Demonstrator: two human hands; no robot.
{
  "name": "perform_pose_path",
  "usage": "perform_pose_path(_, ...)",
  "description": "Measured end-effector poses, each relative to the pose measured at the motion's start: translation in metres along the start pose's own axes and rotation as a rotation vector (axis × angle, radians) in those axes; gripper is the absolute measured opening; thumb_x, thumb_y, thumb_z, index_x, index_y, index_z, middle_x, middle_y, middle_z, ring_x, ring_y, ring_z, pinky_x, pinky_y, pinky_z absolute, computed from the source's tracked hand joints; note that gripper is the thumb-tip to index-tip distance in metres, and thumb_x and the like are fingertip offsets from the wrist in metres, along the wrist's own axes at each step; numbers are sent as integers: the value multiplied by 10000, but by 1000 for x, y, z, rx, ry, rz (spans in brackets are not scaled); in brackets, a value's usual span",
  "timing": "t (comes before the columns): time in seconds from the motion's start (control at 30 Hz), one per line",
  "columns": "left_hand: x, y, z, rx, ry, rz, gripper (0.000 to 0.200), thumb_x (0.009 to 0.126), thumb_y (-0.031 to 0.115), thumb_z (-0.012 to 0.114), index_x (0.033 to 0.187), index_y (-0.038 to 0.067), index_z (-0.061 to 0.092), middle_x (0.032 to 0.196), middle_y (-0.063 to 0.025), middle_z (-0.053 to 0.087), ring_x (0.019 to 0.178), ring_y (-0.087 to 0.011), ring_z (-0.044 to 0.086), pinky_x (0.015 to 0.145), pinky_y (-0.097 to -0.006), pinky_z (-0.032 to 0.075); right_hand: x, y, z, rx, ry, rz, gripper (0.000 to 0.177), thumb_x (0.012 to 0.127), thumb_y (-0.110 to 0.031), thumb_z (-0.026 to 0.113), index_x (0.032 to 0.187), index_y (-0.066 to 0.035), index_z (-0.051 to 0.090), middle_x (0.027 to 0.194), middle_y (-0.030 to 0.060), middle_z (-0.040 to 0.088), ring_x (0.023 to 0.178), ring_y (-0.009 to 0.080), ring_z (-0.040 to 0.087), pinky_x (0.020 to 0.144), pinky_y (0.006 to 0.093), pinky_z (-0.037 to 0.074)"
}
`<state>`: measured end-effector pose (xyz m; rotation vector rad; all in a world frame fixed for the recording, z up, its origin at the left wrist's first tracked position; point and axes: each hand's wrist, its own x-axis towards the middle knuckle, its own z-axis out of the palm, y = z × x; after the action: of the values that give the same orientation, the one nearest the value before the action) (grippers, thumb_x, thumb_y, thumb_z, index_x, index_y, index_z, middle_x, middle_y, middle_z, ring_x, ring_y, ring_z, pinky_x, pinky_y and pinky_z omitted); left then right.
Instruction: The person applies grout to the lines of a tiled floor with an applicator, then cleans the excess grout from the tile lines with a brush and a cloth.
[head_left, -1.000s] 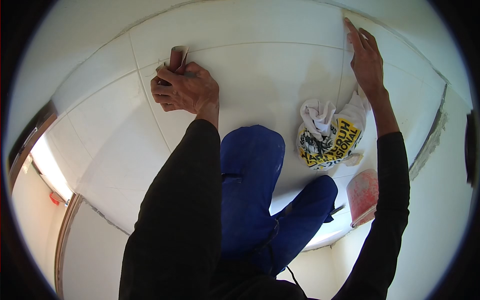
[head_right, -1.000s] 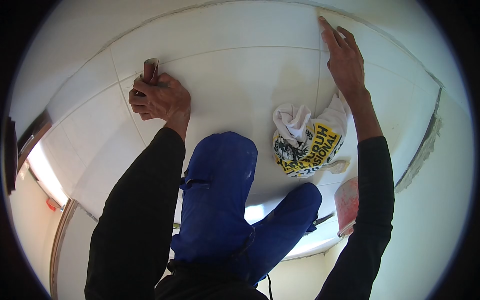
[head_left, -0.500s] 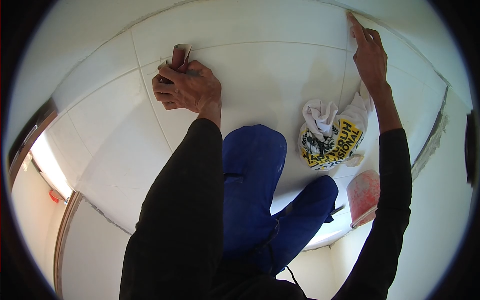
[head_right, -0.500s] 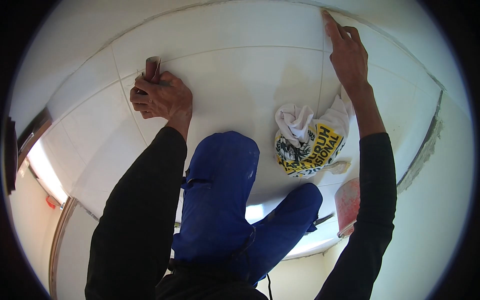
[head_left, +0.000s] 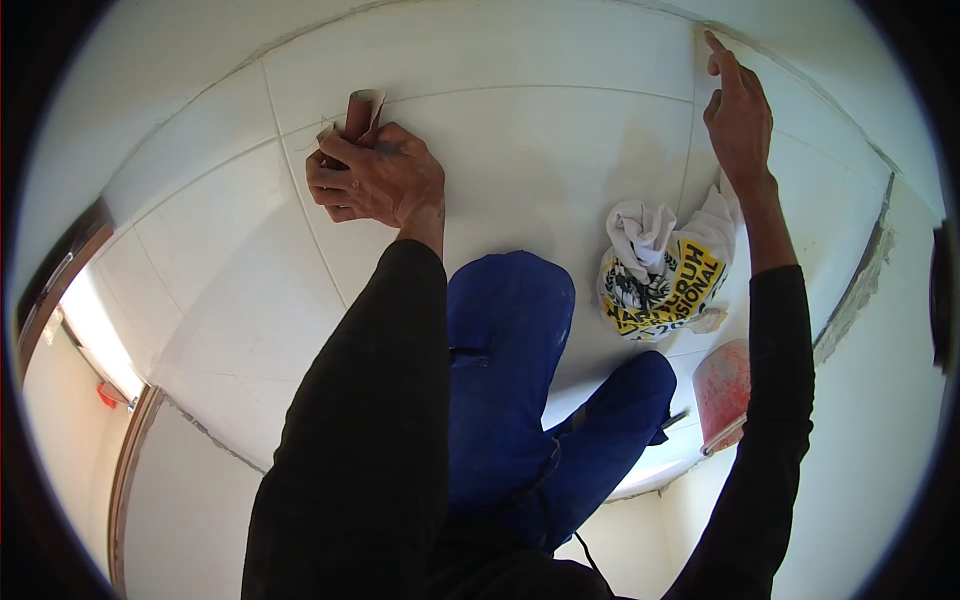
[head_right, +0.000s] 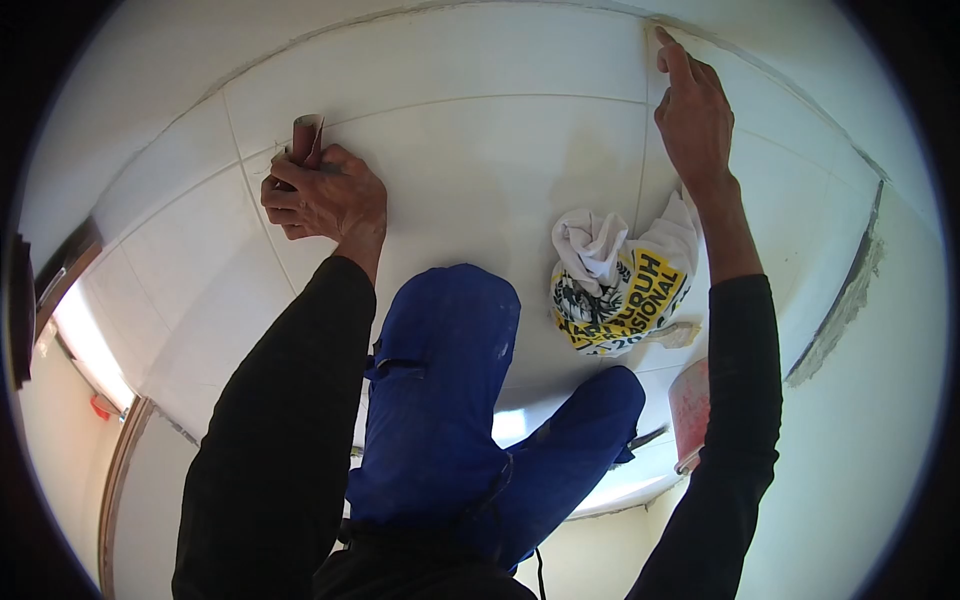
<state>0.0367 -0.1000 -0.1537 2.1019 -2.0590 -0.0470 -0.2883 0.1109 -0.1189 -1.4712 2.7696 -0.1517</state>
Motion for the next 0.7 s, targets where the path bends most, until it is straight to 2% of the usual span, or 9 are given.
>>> perform_pose_path(0.3,1,1,-2,-5,-11,-8,583,876,308,614,1369,66,418,1443,-209,327,1352,-394,318,1071,-580,288,5,-16,-2,-67,-34,48,706,868,135,621,1490,-193,564,1245,5,748,1205,291,694,906,446,631)
perform_pose_path(0.47,0,3,-4,-8,-17,-11,570,870,304,617,1356,73,429,1439,-199,332,1349,-392,325,1073,-577,292,2,-3,2,-94,-48,44,707,861,139,626,1488,-181,558,1263,16,753,1214,297,691,905,449,633)
perform_pose_path(0.7,0,3,-1,-10,22,-12,557,862,314,624,1335,84,439,1425,-189,347,1341,-389,335,1072,-573,296,0,-21,-3,-29,-32,69,662,902,113,613,1492,-181,554,1278,22,751,1191,311,706,912,462,631)
